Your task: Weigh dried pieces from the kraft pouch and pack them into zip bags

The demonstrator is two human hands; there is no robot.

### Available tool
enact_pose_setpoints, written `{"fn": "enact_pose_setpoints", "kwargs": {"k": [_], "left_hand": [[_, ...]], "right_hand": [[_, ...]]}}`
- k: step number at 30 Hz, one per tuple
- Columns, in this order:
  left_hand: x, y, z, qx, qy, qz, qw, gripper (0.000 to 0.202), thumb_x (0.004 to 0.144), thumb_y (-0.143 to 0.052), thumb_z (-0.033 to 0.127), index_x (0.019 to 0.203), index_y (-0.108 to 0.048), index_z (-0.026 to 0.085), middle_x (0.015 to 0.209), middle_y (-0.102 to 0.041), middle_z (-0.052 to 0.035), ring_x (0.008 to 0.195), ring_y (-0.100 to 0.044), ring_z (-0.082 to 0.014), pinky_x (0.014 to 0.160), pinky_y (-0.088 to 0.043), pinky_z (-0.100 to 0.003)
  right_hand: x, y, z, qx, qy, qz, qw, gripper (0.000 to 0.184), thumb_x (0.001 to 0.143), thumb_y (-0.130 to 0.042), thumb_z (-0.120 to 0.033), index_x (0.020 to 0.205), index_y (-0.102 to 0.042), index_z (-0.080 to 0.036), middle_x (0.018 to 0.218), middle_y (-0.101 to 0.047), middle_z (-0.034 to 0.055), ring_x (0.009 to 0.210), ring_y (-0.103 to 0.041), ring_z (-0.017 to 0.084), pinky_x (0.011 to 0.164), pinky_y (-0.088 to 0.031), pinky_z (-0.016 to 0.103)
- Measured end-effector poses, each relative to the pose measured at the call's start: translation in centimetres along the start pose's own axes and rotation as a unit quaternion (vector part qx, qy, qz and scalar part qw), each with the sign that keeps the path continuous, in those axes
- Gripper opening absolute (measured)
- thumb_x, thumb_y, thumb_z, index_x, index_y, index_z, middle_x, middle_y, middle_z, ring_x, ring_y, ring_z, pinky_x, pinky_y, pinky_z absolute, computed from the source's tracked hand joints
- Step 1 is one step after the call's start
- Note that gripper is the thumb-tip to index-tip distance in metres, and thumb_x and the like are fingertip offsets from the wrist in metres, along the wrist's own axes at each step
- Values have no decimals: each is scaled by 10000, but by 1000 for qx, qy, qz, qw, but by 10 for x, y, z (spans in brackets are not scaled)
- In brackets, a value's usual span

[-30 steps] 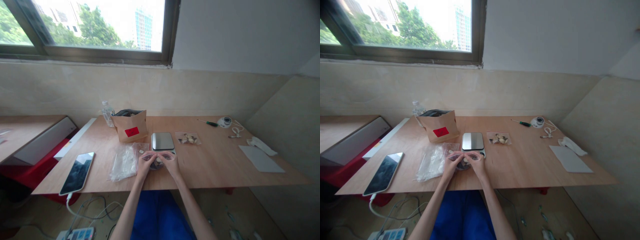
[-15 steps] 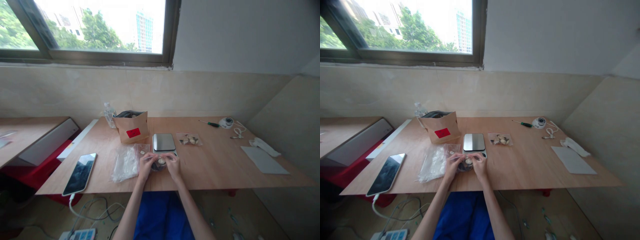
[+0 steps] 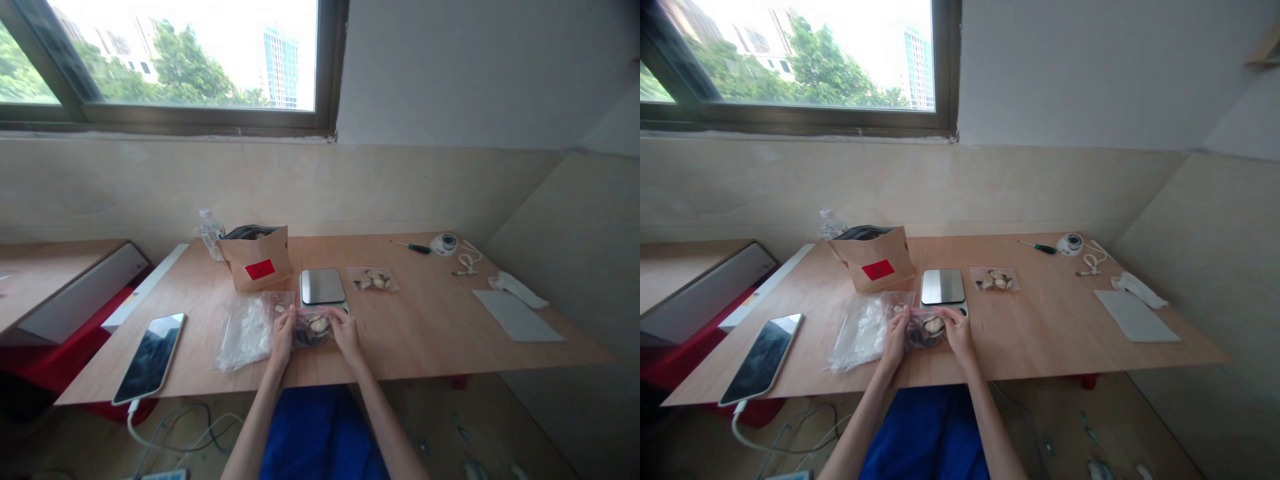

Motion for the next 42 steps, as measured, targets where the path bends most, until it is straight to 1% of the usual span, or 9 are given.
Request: {"fn": "enact_pose_setpoints", "kwargs": {"k": [4,15,18,21,25,28,31,35,42], "left_hand": [[-1,3,4,21,11,19,1000,625,836,-352,625,751,-719,127,659,-702,-72,629,-632,-192,624,-489,-284],[-3,8,2,60,45,54,996,694,780,-334,708,645,-691,127,578,-670,-62,618,-610,-205,632,-470,-289],[-2,1,0,32,39,10,999,665,794,-349,686,672,-697,132,591,-667,-63,617,-601,-203,643,-468,-299],[-1,-10,1,-52,20,-61,997,655,849,-290,635,829,-703,127,672,-679,-74,644,-602,-187,639,-461,-287],[0,-13,1,-82,5,-83,993,613,881,-281,575,866,-686,115,691,-657,-71,625,-577,-152,617,-436,-253],[1,-13,-1,-62,9,-83,995,606,866,-305,588,816,-678,113,669,-639,-71,603,-559,-153,604,-427,-256],[0,-12,-1,-56,14,-79,995,594,857,-315,596,816,-671,122,680,-634,-68,616,-557,-157,619,-425,-261],[-1,-14,-1,-51,17,-87,995,551,862,-337,569,812,-669,132,679,-636,-58,610,-546,-150,600,-404,-252],[-6,-10,25,4,-73,-50,996,426,871,-416,475,740,-662,153,640,-611,-32,590,-515,-137,575,-377,-246]], "right_hand": [[0,5,7,39,-29,-22,999,527,882,-340,-584,1021,-684,-209,923,-720,85,882,-669,232,800,-511,331],[-3,17,18,6,-90,31,995,689,826,-270,-703,703,-702,-181,604,-677,71,622,-657,205,631,-525,282],[-1,24,18,24,-96,29,995,691,817,-278,-711,673,-696,-179,581,-670,75,595,-648,210,590,-522,283],[8,56,20,42,-110,83,990,684,810,-292,-712,684,-688,-169,599,-675,86,581,-642,210,583,-514,289],[30,135,30,-26,-118,233,965,713,756,-325,-756,728,-668,-132,649,-682,107,607,-630,221,547,-478,287],[56,177,40,-121,-106,245,956,750,734,-299,-777,712,-649,-114,644,-667,125,633,-615,238,578,-469,310],[71,194,41,-231,-75,235,941,731,771,-285,-723,862,-647,-95,802,-674,167,779,-616,277,690,-468,367],[49,176,23,-393,-7,290,873,643,807,-407,-557,1239,-480,-86,1285,-463,246,1171,-425,365,904,-355,516],[24,98,50,-534,-20,123,836,617,846,-397,-532,1366,-375,-199,1469,-219,189,1287,-297,384,986,-266,560]]}}
Point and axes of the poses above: each hand's wrist, its own x-axis towards the middle knuckle, its own y-axis out of the back of the hand, z = x × y, the point moved 8 cm from there along x, towards the middle knuckle
